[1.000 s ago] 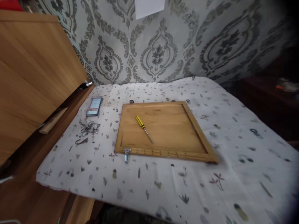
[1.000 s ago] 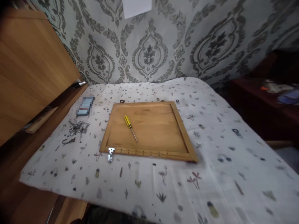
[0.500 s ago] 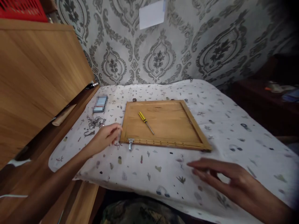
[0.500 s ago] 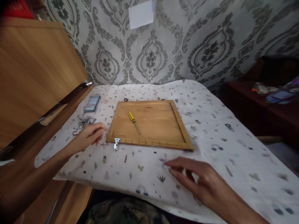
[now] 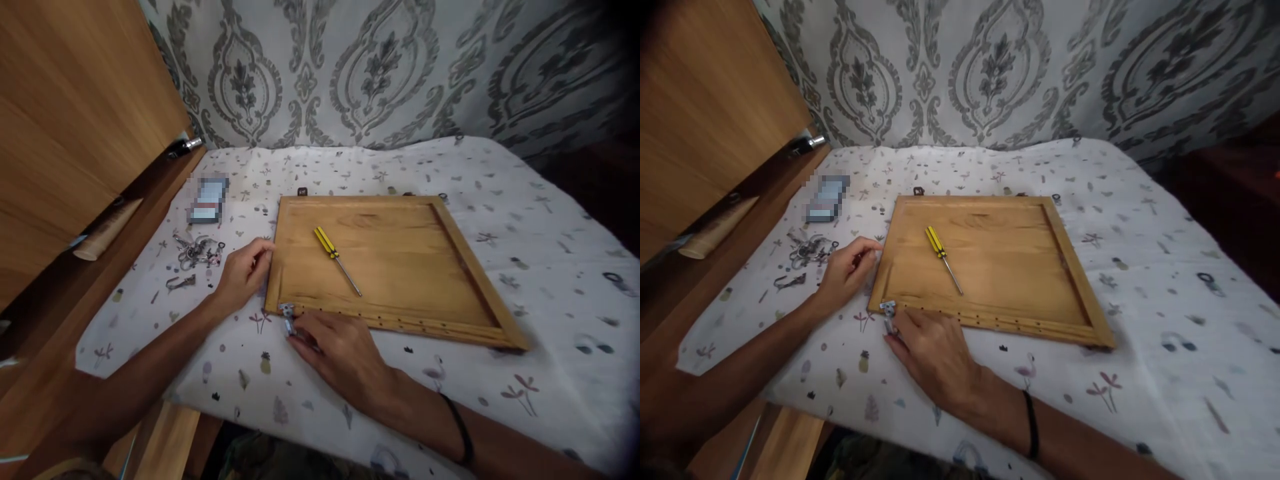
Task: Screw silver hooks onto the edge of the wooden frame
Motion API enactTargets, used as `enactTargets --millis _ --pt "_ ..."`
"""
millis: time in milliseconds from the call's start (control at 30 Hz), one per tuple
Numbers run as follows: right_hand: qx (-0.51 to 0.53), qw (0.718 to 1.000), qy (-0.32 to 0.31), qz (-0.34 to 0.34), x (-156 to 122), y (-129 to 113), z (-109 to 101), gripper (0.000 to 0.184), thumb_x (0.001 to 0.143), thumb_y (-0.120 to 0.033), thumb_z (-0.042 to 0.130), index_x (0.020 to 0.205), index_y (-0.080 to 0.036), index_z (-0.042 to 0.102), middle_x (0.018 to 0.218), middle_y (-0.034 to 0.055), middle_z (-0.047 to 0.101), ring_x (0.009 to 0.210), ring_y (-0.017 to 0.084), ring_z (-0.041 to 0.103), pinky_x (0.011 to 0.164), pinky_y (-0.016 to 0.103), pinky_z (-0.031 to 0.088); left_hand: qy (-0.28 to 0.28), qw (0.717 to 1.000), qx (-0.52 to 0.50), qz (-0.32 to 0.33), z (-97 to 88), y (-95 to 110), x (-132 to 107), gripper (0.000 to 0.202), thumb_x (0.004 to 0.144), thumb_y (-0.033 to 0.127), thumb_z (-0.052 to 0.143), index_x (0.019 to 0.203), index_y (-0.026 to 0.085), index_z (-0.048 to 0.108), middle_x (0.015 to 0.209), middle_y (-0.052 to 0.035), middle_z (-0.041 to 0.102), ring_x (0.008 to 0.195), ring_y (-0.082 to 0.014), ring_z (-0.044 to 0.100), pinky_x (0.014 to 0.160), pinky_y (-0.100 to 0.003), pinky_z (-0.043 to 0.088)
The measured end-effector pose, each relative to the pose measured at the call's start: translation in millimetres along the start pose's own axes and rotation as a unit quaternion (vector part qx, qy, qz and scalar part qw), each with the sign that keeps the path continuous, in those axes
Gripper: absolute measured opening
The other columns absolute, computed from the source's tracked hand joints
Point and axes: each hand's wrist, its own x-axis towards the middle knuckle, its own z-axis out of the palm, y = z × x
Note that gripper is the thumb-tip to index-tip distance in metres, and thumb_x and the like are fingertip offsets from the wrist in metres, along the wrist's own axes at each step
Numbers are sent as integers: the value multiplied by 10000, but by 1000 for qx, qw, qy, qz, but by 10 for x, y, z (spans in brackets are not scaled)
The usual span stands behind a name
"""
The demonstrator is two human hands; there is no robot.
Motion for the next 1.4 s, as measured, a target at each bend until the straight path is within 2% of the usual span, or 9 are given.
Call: enactTargets --millis 100,200,333,400,467,567,633,1000,1400 --pt "-2 1000 26 -14 -11 5 11 156 993 -222 608 868 -190 696 766 29 775 644 182 700 603 296 438 -34 996 -3 79 -26 41 -25 204 1001 234 450 1016 183 646 806 -7 654 659 -122 544 656 -242 420" --pt "23 999 28 -13 -21 -12 10 179 986 -196 590 862 -187 719 760 41 785 649 191 721 617 293 467 -112 984 -23 140 -77 87 -30 216 999 217 453 1002 175 666 845 -44 686 736 -143 599 700 -257 455" --pt "142 987 27 72 -3 -74 -17 188 942 -200 601 786 -195 706 682 24 744 590 158 680 577 258 471 -180 973 -61 128 -171 100 -23 184 981 232 510 979 169 682 809 -41 669 717 -144 590 667 -253 450" --pt "241 958 4 155 20 -123 -32 210 912 -226 602 714 -205 668 591 -7 675 515 128 609 517 234 442 -199 972 -86 90 -219 97 -15 166 971 260 550 974 165 687 804 -31 653 698 -134 576 633 -238 436" --pt "354 903 -25 241 49 -175 -35 215 879 -260 601 671 -212 629 545 -27 614 467 109 550 466 215 423 -216 968 -108 67 -256 94 -2 156 957 286 590 949 164 688 824 -31 647 727 -136 579 631 -232 432" --pt "479 816 -37 322 94 -234 -13 204 837 -316 639 667 -206 617 573 -28 617 449 91 542 447 200 438 -247 957 -125 89 -277 91 26 149 951 297 634 887 170 679 837 -29 657 786 -148 583 689 -246 438" --pt "514 787 -30 341 117 -252 6 228 818 -359 696 672 -195 633 605 -19 652 459 88 576 470 201 467 -267 948 -124 118 -274 92 43 137 956 274 645 867 173 673 831 -22 670 801 -148 583 749 -261 438" --pt "588 712 -47 381 113 -209 21 226 782 -378 788 718 -176 710 648 0 723 583 101 690 536 187 533 -335 928 -127 103 -296 65 80 199 989 339 634 876 186 692 893 -43 681 893 -174 604 834 -286 450" --pt "644 645 -62 406 120 -245 21 419 637 -526 889 739 -168 696 689 -4 732 636 110 725 548 185 559 -314 933 -119 130 -255 44 61 213 1005 357 635 916 176 703 894 -40 673 882 -165 593 811 -272 442"
